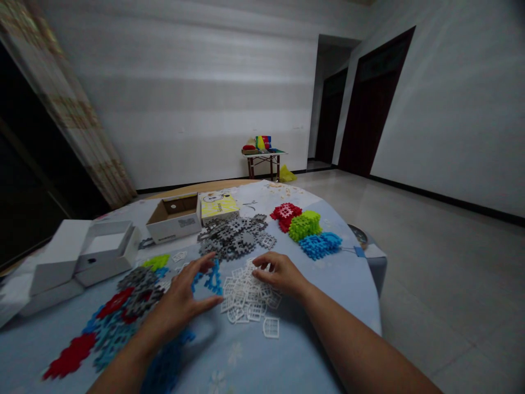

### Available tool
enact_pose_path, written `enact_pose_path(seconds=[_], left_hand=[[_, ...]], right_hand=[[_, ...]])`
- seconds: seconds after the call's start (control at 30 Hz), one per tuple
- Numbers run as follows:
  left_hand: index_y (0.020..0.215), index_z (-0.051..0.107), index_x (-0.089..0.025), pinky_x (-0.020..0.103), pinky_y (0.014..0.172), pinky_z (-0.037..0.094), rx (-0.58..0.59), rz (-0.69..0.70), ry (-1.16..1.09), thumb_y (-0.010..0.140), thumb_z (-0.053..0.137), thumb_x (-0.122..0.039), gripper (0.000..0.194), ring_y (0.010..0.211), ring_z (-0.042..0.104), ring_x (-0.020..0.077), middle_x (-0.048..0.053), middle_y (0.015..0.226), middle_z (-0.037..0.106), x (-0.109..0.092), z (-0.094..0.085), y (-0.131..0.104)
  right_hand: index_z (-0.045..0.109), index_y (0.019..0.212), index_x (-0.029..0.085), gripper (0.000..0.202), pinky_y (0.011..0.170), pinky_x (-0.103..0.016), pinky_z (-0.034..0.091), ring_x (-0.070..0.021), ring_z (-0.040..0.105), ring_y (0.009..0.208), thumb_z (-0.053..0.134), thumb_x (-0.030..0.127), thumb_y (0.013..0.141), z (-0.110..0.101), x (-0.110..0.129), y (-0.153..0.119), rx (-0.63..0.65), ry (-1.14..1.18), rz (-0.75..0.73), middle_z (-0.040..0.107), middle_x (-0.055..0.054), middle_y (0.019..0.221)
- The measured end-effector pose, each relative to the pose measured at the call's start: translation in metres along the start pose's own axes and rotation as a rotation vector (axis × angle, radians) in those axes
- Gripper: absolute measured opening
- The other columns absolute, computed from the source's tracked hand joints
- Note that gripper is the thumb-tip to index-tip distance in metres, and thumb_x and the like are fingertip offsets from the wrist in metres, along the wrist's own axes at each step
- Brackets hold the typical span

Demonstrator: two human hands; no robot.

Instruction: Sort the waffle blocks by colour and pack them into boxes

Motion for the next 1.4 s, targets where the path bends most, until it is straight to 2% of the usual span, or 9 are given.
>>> enact_pose_path(seconds=[0.17, 0.33, 0.5, 0.67, 0.8, 0.9, 1.03, 1.2, 1.4], left_hand=[[0.133, 0.031, -0.028, 0.041, 0.093, 0.041, -0.067, 0.088, -0.099, 0.066, 0.067, -0.039, 0.076, 0.108, 0.052, 0.023, 0.007, 0.121, 0.053, -0.021, 0.019, -0.001], [0.132, 0.032, -0.032, 0.044, 0.097, 0.039, -0.077, 0.204, -0.044, 0.068, 0.067, -0.037, 0.074, 0.11, 0.052, 0.0238, 0.006, 0.122, 0.053, -0.021, 0.041, -0.001], [0.125, 0.045, -0.031, 0.045, 0.102, 0.036, -0.115, 0.233, 0.049, 0.067, 0.065, -0.047, 0.064, 0.12, 0.045, 0.0274, 0.006, 0.128, 0.051, -0.022, 0.038, -0.005], [0.094, 0.065, -0.033, 0.033, 0.09, 0.047, 0.259, 0.257, 0.002, 0.077, 0.053, -0.048, 0.026, 0.1, 0.059, 0.0216, 0.003, 0.105, 0.065, -0.054, 0.043, -0.026], [0.095, 0.064, -0.035, 0.031, 0.088, 0.048, 0.549, 0.315, -0.062, 0.077, 0.055, -0.042, 0.021, 0.096, 0.06, 0.0192, 0.001, 0.105, 0.066, -0.083, 0.058, -0.047], [0.095, 0.064, -0.035, 0.03, 0.087, 0.048, 0.64, 0.37, -0.092, 0.077, 0.055, -0.036, 0.02, 0.096, 0.059, 0.0184, 0.001, 0.104, 0.066, -0.094, 0.066, -0.055], [0.104, 0.062, -0.033, 0.033, 0.095, 0.043, 0.55, 0.342, -0.105, 0.075, 0.057, -0.029, 0.029, 0.107, 0.054, 0.0199, 0.003, 0.118, 0.059, -0.088, 0.073, -0.052], [0.114, 0.057, -0.03, 0.037, 0.1, 0.038, 0.457, 0.3, -0.073, 0.076, 0.056, -0.03, 0.038, 0.116, 0.049, 0.022, 0.005, 0.128, 0.053, -0.07, 0.076, -0.047], [0.11, 0.06, -0.028, 0.033, 0.094, 0.042, 0.296, 0.275, 0.005, 0.081, 0.048, -0.037, 0.033, 0.105, 0.056, 0.0197, 0.005, 0.114, 0.063, -0.055, 0.052, -0.033]], right_hand=[[0.069, 0.089, 0.018, 0.028, 0.056, -0.02, 0.041, -0.0099, 0.054, 0.063, 0.064, 0.041, 0.075, 0.01, 0.018, -0.004, 0.064, 0.126, 0.045, 0.065, -0.001, 0.078], [0.07, 0.084, 0.018, 0.025, 0.051, -0.019, 0.037, -0.0085, 0.05, 0.057, 0.067, 0.039, 0.071, 0.02, 0.027, -0.007, 0.102, 0.143, 0.084, 0.062, 0.002, 0.067], [0.069, 0.082, 0.018, 0.014, 0.052, -0.018, 0.038, -0.0087, 0.051, 0.057, 0.063, 0.028, 0.075, 0.005, 0.019, -0.001, -0.003, 0.137, 0.106, 0.063, 0.002, 0.066], [0.067, 0.08, 0.018, 0.009, 0.061, -0.022, 0.042, -0.011, 0.054, 0.063, 0.062, 0.024, 0.076, -0.054, 0.014, -0.004, -0.176, -0.18, 0.014, 0.064, -0.001, 0.074], [0.067, 0.082, 0.019, 0.009, 0.071, -0.027, 0.042, -0.0162, 0.056, 0.076, 0.059, 0.021, 0.079, -0.098, 0.001, -0.026, -0.128, -0.571, -0.034, 0.063, -0.005, 0.079], [0.067, 0.084, 0.02, 0.012, 0.074, -0.029, 0.041, -0.0199, 0.056, 0.084, 0.056, 0.017, 0.08, -0.115, -0.018, -0.046, -0.039, -0.786, 0.008, 0.064, -0.007, 0.084], [0.068, 0.087, 0.021, 0.016, 0.074, -0.029, 0.041, -0.0216, 0.057, 0.088, 0.057, 0.014, 0.076, -0.122, -0.041, -0.066, 0.087, -0.883, 0.114, 0.064, -0.007, 0.088], [0.069, 0.089, 0.022, 0.02, 0.076, -0.029, 0.041, -0.022, 0.058, 0.087, 0.055, 0.014, 0.076, -0.12, -0.044, -0.066, 0.127, -0.881, 0.148, 0.065, -0.007, 0.089], [0.069, 0.092, 0.021, 0.021, 0.078, -0.034, 0.042, -0.0252, 0.058, 0.089, 0.057, 0.018, 0.076, -0.112, -0.035, -0.058, 0.167, -0.893, 0.161, 0.065, -0.009, 0.091]])
Point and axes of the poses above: each hand's wrist, its own y-axis towards the middle knuckle, its own z-axis out of the palm, x = y × z, the point moved 3 cm from there along y, towards the middle knuckle
